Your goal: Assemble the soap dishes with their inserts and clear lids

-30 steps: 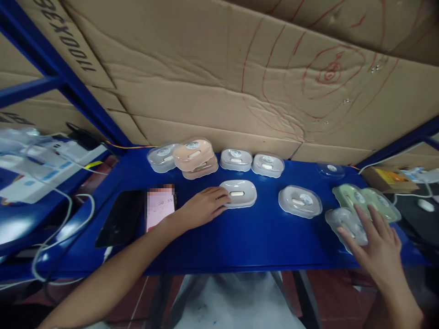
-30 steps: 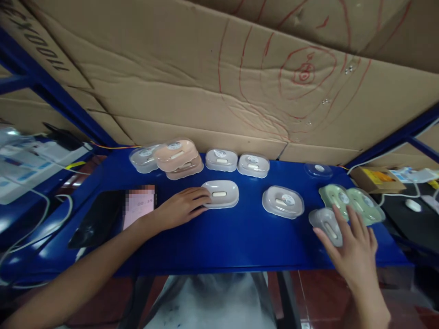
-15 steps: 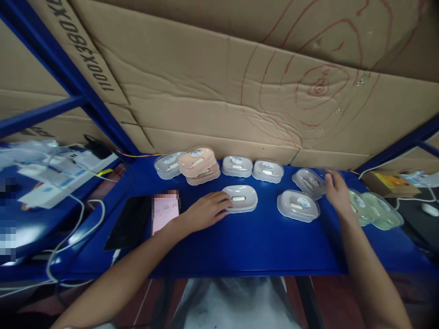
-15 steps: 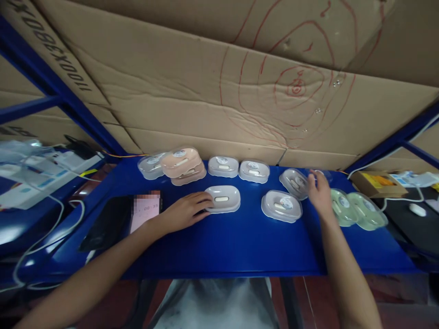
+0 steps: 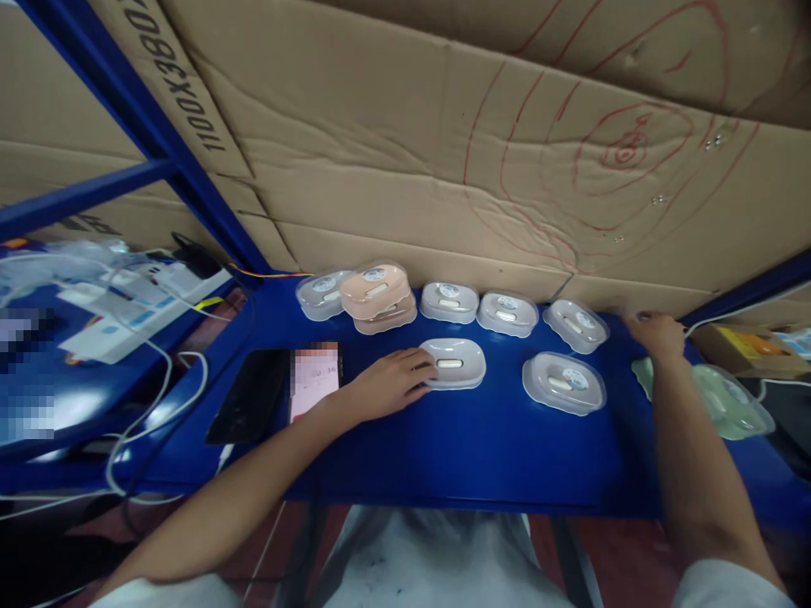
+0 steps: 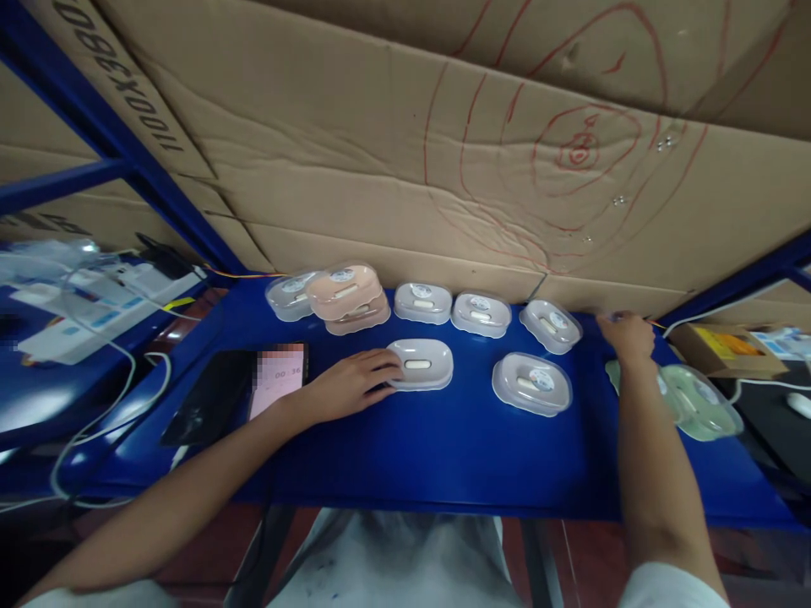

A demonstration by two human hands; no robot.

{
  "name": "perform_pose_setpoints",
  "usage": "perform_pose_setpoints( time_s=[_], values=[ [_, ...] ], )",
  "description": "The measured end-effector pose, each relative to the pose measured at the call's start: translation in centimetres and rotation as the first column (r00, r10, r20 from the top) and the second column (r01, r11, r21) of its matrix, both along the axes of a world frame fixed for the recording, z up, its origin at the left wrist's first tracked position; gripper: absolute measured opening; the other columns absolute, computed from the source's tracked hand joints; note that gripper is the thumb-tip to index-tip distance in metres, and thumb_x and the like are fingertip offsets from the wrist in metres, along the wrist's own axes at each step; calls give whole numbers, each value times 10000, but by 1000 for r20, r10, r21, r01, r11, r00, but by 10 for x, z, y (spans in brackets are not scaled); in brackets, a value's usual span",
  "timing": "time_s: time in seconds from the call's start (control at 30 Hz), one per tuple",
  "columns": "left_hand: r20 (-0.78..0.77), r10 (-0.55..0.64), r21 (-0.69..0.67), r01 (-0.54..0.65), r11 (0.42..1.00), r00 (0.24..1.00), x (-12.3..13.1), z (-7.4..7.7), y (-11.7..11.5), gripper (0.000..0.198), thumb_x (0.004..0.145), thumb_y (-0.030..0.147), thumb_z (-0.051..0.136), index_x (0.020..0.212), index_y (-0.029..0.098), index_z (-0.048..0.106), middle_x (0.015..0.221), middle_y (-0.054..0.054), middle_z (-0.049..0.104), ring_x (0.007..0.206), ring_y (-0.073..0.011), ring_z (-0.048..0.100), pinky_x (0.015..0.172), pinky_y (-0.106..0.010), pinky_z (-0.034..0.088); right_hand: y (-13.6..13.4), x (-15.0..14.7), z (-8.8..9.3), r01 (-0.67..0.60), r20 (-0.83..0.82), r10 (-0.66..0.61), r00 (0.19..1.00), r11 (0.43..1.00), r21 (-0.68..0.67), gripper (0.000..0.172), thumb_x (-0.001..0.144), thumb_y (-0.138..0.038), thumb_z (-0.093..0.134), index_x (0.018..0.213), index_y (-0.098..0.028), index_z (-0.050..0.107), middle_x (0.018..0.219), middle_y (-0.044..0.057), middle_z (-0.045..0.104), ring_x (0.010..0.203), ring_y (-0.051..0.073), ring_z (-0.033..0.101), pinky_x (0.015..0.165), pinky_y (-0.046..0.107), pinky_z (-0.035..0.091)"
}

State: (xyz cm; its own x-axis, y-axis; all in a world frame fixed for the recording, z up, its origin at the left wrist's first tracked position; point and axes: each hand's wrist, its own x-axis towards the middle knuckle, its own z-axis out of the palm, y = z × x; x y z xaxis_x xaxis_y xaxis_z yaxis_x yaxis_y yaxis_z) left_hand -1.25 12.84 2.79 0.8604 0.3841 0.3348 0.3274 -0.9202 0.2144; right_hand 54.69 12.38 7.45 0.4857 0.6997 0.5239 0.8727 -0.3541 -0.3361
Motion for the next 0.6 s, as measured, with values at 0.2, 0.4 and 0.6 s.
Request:
perform_pose_setpoints(
  time_s=[0.2,0.4,0.6],
  values=[
    [15,-4,-16,4,1000,1000,0,0,1,199,1004,182,681,1201,209,667,1262,-81,706,1204,-252,683,1067,-407,553,-47,-39,8,114,5,-114,993,991,77,419,1028,-395,632,1266,-83,778,1107,293,776,1109,354,758,959,480,508],
    [136,15,-33,-10,999,991,-2,3,-1,285,987,261,753,1256,222,669,1331,-96,699,1256,-275,677,1148,-482,522,-78,-155,6,-500,-49,526,849,831,245,428,1071,-456,583,1419,-237,699,1351,132,751,1200,273,743,1054,438,568],
    [424,55,-219,44,975,904,-2,22,-10,726,915,443,844,1554,297,531,1679,-176,425,1541,-343,463,1238,-569,448,-84,-260,-12,-926,-165,941,297,326,189,486,1079,-315,595,1563,-325,550,1532,82,639,1438,255,595,1191,467,529]
  ],
)
